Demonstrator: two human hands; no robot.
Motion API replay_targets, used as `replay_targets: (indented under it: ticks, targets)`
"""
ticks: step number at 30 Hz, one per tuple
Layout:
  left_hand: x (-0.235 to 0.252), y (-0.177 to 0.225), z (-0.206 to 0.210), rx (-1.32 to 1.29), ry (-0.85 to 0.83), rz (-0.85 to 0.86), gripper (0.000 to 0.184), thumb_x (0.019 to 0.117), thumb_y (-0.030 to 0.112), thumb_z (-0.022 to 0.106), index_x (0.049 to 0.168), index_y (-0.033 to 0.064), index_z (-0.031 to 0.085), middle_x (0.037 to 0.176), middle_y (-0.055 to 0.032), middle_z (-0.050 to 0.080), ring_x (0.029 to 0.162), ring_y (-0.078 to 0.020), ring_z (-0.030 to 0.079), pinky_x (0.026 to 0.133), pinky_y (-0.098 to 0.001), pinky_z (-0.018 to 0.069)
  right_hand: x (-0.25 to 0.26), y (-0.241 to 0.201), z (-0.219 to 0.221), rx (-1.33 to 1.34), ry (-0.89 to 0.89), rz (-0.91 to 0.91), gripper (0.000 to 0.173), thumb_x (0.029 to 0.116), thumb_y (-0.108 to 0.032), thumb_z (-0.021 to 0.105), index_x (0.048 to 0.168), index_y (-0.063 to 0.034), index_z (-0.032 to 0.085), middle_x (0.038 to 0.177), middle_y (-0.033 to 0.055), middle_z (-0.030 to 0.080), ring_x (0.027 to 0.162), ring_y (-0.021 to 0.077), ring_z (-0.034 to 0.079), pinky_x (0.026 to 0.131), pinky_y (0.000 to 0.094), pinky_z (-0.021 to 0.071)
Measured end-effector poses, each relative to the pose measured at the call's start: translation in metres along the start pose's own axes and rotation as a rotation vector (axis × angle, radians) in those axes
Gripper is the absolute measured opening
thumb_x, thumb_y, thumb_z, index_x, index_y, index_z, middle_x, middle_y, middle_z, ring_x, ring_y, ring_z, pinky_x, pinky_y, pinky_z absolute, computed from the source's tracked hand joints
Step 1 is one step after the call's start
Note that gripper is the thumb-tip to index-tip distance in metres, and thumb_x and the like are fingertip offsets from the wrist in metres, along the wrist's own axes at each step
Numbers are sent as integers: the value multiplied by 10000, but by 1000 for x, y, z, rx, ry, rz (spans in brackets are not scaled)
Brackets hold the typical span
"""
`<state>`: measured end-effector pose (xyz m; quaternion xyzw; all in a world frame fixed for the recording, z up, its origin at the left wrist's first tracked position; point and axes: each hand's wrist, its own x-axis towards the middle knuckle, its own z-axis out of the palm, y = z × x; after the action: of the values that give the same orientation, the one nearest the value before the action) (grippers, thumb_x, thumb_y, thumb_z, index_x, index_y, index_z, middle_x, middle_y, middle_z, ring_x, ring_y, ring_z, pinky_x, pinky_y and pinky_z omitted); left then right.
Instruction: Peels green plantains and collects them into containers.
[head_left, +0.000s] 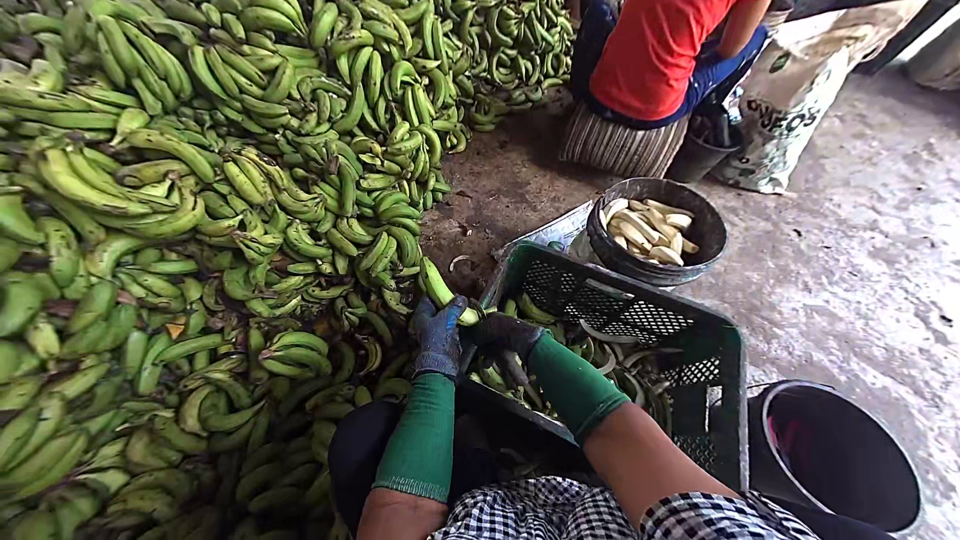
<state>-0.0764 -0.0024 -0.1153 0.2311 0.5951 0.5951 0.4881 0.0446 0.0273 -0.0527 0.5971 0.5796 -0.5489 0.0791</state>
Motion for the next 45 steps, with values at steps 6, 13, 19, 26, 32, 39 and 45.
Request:
replay_targets:
  ticks: [6,13,19,26,32,39,45]
  targets:
    - [-43,42,-7,8,-176,33,500,937,130,692,1404,57,530,1133,-148,679,923,-223,683,750,-405,599,-20,33,12,-270,198,-234,392,1050,-235,592,1297,68,618,1194,290,672,1089,412,665,974,599,514]
    - [-77,67,29,-234,-446,42,412,1101,446,360,1234,122,577,822,-31,629,611,-122,599,516,-304,527,-102,129,-16,3,325,-161,327,1016,-245,633,1134,56,683,1058,222,698,948,327,676,878,564,536]
    - [-124,65,94,-91,-677,-81,371,1110,368,346,1221,81,554,814,-52,605,597,-132,577,512,-286,514,-195,123,-18,-77,609,-295,427,969,-194,685,1291,73,599,1209,275,660,1141,400,644,1001,585,496]
    - [-164,52,124,249,-728,271,478,1119,408,312,1337,85,590,1117,-92,660,930,-148,644,821,-374,566,-217,131,-10,-433,803,-222,417,924,-286,727,1200,14,641,1178,247,661,1180,443,615,1024,636,476]
    - [-193,33,134,363,-733,365,453,1131,296,291,1411,23,519,1273,-148,613,1109,-147,604,968,-346,516,-185,148,-33,-153,901,-103,412,966,-301,707,1197,35,648,1155,247,680,1116,412,664,941,613,539]
    - [-188,29,136,271,-930,305,451,1117,313,312,1449,66,490,1236,-75,625,1038,-87,615,896,-296,540,-184,156,-101,-105,948,153,344,987,-255,662,1141,52,684,1220,278,661,1177,449,633,964,648,520]
    - [-155,61,144,171,-941,-50,392,1123,368,343,1311,76,524,810,-110,666,607,-223,664,518,-370,581,-204,176,-111,-122,1050,41,419,945,-288,685,1232,14,650,1340,327,566,1175,492,617,938,678,522]
